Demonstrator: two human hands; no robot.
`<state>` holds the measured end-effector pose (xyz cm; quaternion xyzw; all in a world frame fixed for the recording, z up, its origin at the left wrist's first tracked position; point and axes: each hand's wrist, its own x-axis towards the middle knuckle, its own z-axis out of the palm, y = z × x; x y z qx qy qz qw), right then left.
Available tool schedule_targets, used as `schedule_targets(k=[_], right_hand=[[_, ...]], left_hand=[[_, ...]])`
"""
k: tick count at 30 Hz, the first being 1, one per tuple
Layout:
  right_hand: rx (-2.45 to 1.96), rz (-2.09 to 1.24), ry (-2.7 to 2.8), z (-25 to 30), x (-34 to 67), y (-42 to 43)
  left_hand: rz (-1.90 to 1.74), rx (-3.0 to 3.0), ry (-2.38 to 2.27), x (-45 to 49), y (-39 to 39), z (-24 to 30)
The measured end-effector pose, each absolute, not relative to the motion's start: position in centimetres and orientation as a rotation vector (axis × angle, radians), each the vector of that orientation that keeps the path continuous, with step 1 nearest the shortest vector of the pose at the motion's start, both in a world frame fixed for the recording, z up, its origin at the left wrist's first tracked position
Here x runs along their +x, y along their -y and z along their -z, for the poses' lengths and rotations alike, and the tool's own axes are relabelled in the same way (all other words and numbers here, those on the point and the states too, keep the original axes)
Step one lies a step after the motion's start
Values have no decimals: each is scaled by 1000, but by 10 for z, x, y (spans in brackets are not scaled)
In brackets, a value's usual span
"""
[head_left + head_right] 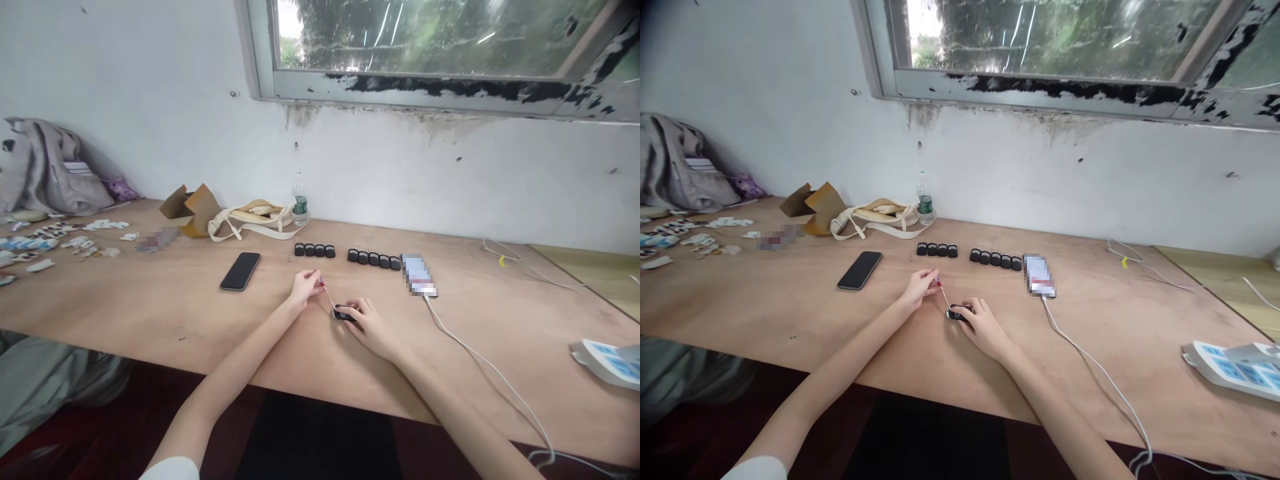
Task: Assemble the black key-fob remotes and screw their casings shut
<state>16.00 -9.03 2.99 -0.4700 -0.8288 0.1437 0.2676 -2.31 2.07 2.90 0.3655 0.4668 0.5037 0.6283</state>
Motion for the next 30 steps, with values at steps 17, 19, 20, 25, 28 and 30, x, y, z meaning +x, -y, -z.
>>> schedule_targets(k=[17, 19, 20, 25, 28, 30], right_hand=[[-1248, -226, 2339, -35, 154, 89], [-1246, -241, 2345, -37, 153, 90], [-1245, -258, 2336, -37, 153, 90], [-1225, -368, 2246, -36, 154, 89], [-1218, -410, 2214, -34, 155, 88], [-1214, -436, 2201, -34, 155, 87]], left_hand=[[-1222, 824, -1035, -37, -32, -39], [-1223, 821, -1033, -37, -32, -39], [-1223, 819, -1032, -36, -32, -39], [-1225, 826, -1016, -36, -32, -38], [-1231, 833, -1009, -36, -31, -39], [-1237, 838, -1008, -36, -30, -41]])
